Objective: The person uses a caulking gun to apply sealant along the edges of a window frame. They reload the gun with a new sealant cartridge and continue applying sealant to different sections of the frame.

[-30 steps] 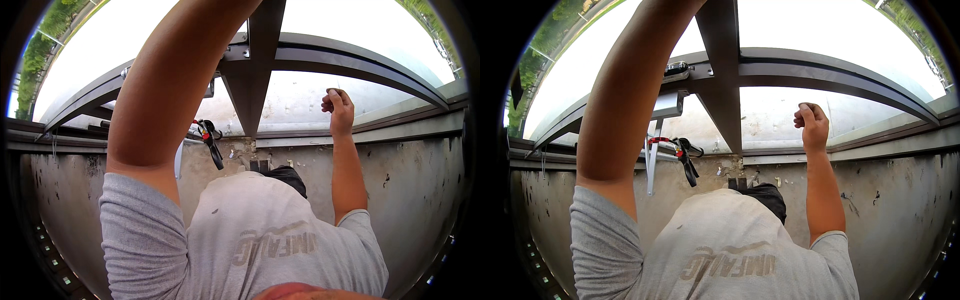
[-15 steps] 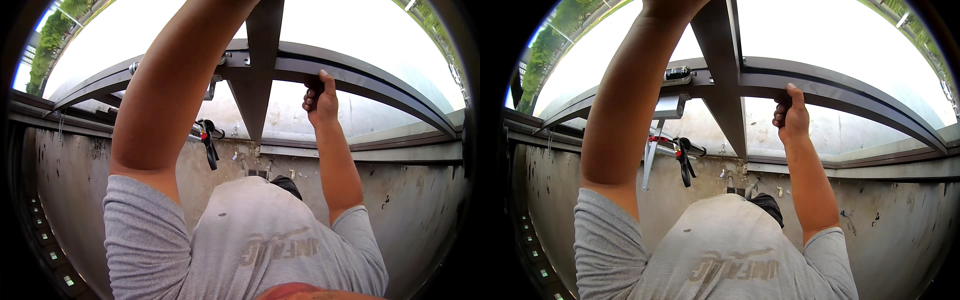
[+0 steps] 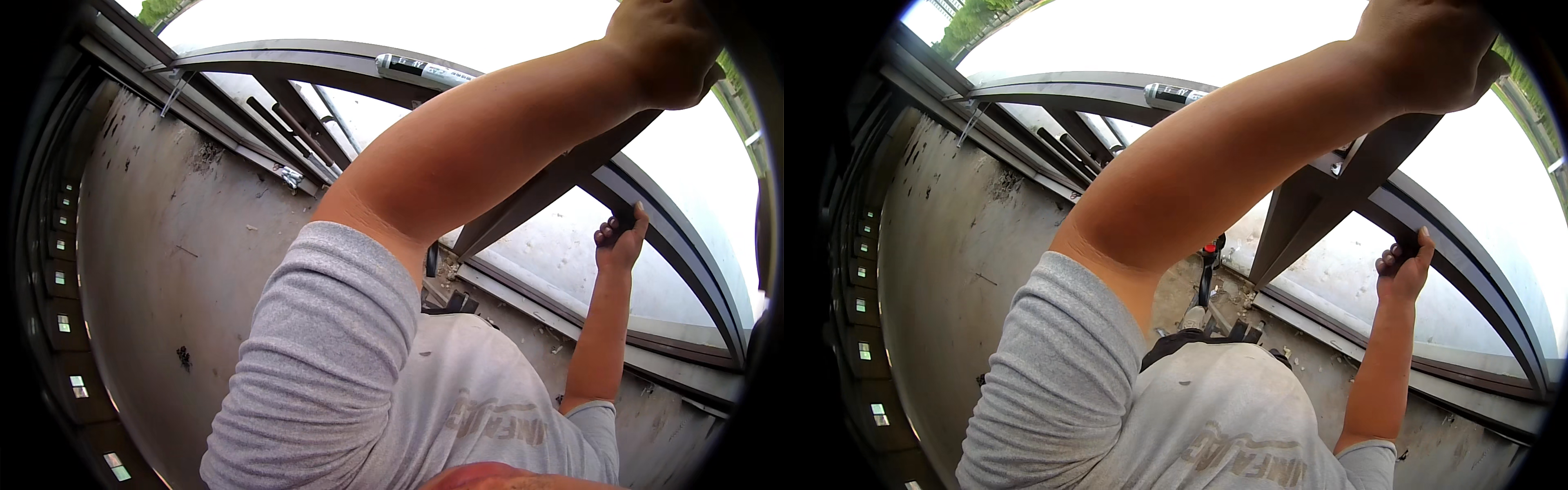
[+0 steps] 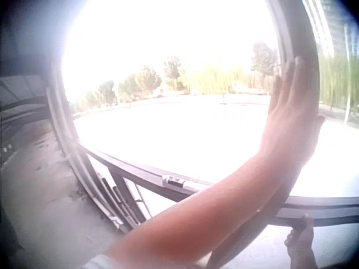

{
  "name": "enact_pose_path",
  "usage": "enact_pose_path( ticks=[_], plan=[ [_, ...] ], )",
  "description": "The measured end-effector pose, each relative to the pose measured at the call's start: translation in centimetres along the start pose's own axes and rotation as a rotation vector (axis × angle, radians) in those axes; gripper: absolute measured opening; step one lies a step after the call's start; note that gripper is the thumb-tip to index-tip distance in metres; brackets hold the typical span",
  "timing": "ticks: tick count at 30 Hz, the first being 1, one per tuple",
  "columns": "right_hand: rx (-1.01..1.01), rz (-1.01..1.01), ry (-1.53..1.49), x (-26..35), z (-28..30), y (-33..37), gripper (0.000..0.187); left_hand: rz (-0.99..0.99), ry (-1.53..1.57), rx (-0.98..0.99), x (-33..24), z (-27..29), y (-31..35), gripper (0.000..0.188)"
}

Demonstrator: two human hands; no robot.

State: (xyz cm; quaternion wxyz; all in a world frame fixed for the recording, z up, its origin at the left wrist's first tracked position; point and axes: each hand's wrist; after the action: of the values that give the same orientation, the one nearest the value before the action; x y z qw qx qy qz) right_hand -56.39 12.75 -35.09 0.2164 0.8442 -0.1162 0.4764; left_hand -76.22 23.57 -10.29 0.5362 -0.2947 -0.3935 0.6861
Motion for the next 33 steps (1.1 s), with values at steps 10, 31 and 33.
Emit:
enact_pose_path(
  ticks=[10, 31, 33],
  plan=[
    [-0.162, 0.127, -0.027, -0.8, -1.5, -0.4, 0.042, 0.189, -0.446, -0.141, 17.5, 17.6, 31.2, 0.044],
    [-0.407, 0.157, 0.029, -0.5, -4.5, -1.1, 0.05, 0.663, -0.668, 0.373, 27.3, 27.0, 47.2, 0.076],
    [-0.401, 0.144, 0.016, -0.5, -4.7, -0.7, 0.047, 0.652, -0.672, 0.354, 27.4, 26.9, 47.3, 0.074]
  ],
)
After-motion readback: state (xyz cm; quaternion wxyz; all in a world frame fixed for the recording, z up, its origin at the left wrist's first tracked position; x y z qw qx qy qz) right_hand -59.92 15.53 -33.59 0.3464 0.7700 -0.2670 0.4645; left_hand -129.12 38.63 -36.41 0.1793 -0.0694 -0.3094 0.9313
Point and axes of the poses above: each hand's wrist, its own y-axis away from the middle knuckle, its own z-axis out of the back of the hand, x = y × z, and after that the axes turned 7 degrees about x, right-handed
